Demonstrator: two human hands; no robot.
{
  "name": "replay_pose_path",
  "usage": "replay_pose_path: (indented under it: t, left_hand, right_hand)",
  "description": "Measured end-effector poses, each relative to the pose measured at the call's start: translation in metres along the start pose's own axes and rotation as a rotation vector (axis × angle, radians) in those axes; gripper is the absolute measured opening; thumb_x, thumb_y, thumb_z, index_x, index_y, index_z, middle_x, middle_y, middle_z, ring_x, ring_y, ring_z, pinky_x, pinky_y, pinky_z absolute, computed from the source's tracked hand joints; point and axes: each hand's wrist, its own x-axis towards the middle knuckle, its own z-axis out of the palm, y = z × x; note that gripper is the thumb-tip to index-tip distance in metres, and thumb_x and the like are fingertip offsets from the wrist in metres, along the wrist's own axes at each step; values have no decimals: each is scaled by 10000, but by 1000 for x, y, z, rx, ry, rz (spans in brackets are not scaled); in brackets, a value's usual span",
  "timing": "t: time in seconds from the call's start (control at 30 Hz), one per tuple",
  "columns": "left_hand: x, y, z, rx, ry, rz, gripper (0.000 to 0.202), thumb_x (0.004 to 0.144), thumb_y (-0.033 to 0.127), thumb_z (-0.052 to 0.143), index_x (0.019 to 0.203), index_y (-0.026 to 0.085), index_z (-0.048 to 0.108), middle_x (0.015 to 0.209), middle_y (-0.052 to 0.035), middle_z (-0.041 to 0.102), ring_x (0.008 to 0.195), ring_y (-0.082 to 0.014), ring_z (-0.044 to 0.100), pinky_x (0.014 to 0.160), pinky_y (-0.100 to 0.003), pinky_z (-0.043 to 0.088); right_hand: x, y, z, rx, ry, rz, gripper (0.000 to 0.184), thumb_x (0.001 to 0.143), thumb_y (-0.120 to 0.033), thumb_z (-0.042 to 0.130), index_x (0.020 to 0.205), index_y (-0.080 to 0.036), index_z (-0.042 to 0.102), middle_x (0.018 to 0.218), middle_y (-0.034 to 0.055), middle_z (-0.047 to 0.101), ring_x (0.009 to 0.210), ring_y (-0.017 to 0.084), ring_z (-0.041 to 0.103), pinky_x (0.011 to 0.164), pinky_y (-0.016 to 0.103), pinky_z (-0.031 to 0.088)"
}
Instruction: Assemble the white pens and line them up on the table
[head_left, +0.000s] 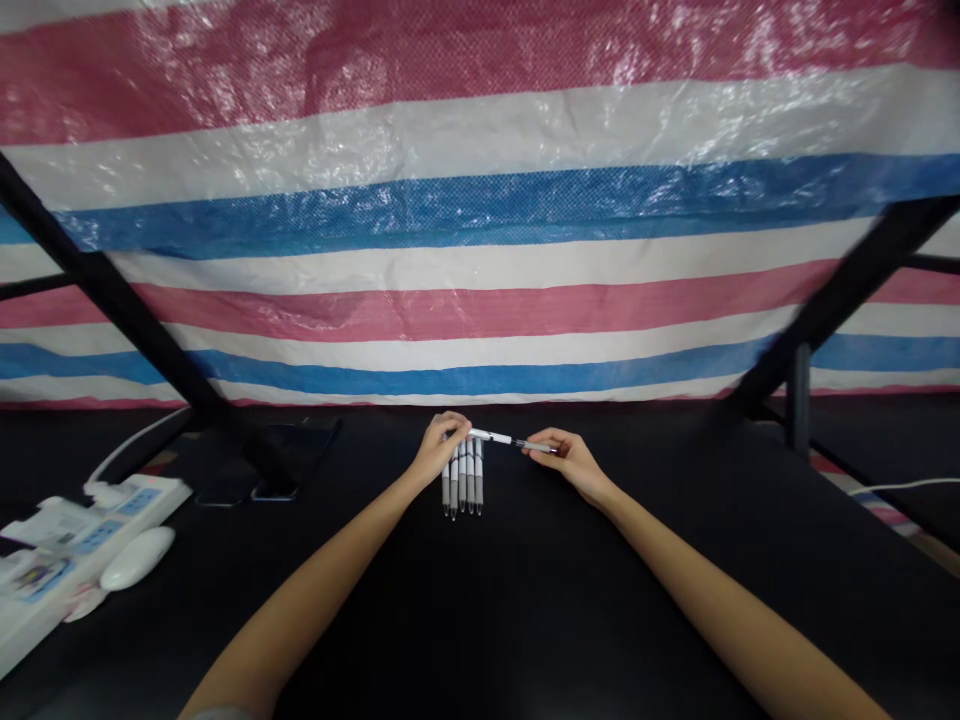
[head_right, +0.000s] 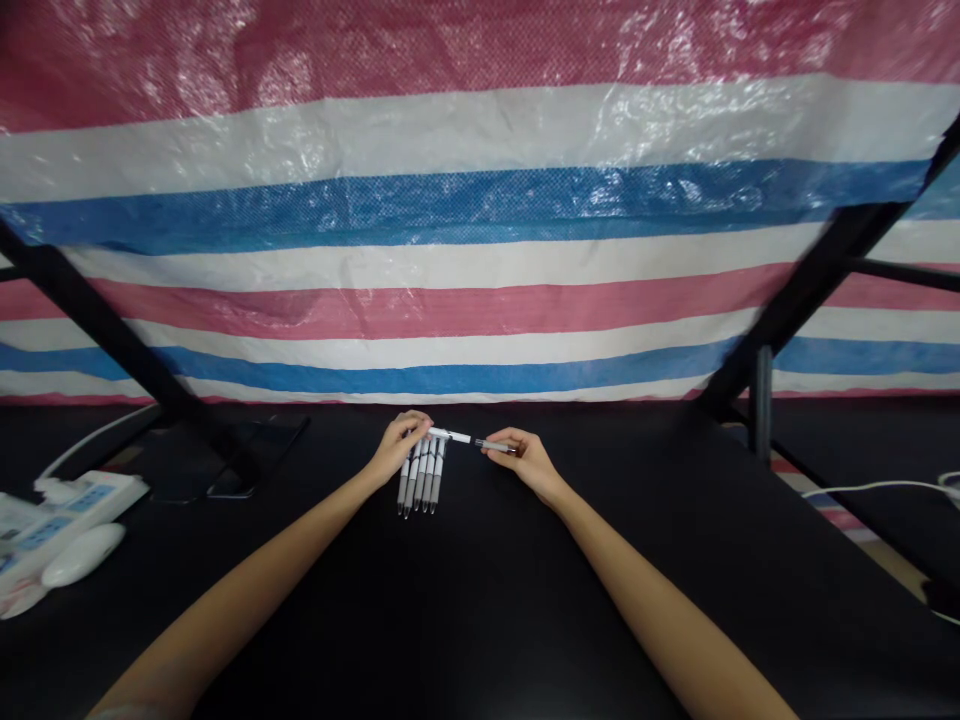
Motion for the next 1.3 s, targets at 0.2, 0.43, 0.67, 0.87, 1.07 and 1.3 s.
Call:
replay_pose_path:
  t: [0.2,0.43,0.67,0.87,1.07,1.3]
  left_hand:
    - [1,-3,1,30,-66,22,248,798,326,554,627,207,688,871,-63,647,902,-217,551,850,-363,398]
    - [0,-4,2,29,-70,27,221,791,287,568,617,210,681,892,-59,649,910,-218,534,867,-380,380]
    - [1,-3,1,10,-97,2,220,785,289,571,611,205,677,907,-63,642,916,-219,518,872,-385,361]
    - [0,-3,1,-25,-110,-12,224,794,300,561,637,187,674,923,-67,627,924,-213,508,878,-370,361]
    - [1,-3,1,-27,-116,-21,233,801,294,554,631,183,668,933,-64,626,921,-211,512,886,-372,360]
    - [1,-5,1,6,-120,0,186,785,283,577,662,180,673,914,-67,632,901,-210,517,860,-372,364]
  right_hand:
    - [0,-1,1,-17,-23,4,281,614,-369,752,814,-197,652,820,50,703,795,196,637,742,337,456]
    - [0,-1,1,11,-21,13,269,623,-355,750,817,-197,650,790,41,694,763,182,626,705,319,451]
    - [0,-1,0,-5,-19,17,291,630,-367,741,837,-188,643,801,50,695,746,178,622,682,313,448]
    - [1,1,0,-7,-27,20,306,627,-374,742,836,-178,634,791,44,692,747,172,621,681,303,445]
    - [1,0,0,-23,-27,19,303,642,-374,731,846,-174,631,797,52,691,713,160,608,642,290,435]
    - [0,-1,1,-30,-31,14,293,660,-377,720,857,-175,638,798,52,693,673,146,587,614,279,416]
